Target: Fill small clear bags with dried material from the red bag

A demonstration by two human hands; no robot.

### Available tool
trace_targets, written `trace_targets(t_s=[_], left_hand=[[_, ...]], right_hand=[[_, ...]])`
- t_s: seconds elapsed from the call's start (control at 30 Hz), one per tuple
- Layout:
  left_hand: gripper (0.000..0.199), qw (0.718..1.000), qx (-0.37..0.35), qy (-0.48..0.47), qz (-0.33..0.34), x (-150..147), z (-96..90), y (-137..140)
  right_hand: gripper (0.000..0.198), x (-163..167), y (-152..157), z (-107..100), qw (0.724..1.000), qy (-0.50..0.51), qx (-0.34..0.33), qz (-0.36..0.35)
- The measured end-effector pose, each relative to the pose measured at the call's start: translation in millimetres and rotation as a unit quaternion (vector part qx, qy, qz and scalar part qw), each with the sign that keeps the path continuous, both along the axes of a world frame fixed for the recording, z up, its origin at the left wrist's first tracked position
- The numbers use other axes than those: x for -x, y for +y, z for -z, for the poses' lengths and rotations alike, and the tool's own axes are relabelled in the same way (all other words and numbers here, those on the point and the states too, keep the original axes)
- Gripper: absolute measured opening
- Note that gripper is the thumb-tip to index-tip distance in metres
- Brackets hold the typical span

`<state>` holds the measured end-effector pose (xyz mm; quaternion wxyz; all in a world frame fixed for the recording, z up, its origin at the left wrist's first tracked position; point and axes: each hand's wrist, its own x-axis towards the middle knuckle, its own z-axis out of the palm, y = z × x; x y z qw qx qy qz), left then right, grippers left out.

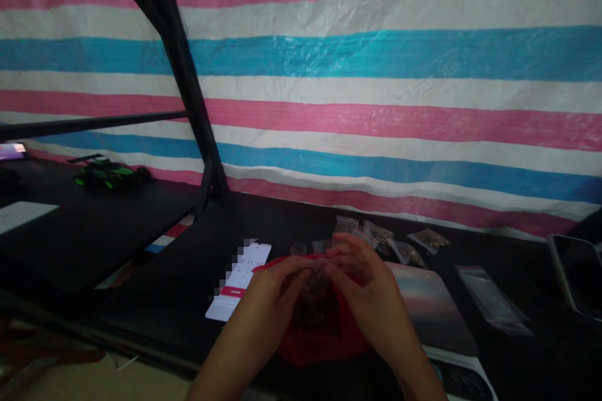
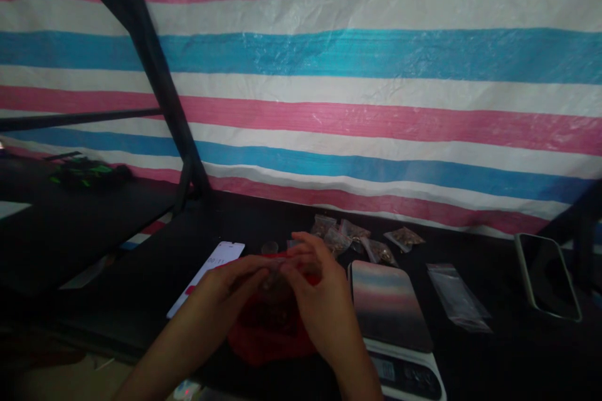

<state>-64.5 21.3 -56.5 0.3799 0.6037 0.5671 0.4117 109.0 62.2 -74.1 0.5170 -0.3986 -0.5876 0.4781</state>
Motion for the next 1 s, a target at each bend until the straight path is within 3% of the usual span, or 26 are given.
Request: trace_targets(t_s=[0.07, 0.23, 0.43, 0.53, 0.67, 1.0], left_hand=[[0.032, 1.0, -0.007, -0.003, -0.014, 1.1, -1.4, 0.2], [0.032, 1.0, -0.013, -0.013, -0.004, 2.4, -2.0, 1.8], [0.034, 0.999, -0.004, -0.032, -0.028, 1.8, -0.3, 1.6], [0.035, 1.0, -0.001, -0.016, -0.009, -2.3, 0.1, 1.4], [0.036, 0.999, -0.018, 0.027, -0.043, -9.3, -2.6, 2.5], [0.035, 0.999, -0.009, 0.013, -0.044, -11.6, -10.9, -2.7]], right_hand=[[0.049, -1.2, -0.8, -0.1, 0.999, -0.035, 0.008, -0.029], [0.019, -4.9, 0.0, -2.9, 0.992, -0.119, -0.008, -0.044], [0.018, -8.6, 0.1, 0.0, 0.978, -0.204, -0.025, -0.042], [0.015, -8.1, -0.2, 0.6, 0.977, -0.208, -0.024, -0.049], [0.017, -9.3, 0.1, -1.3, 0.977, -0.205, -0.042, -0.037], [0.016, -14.7, 2.7, 6.1, 0.982, -0.183, -0.011, -0.032]])
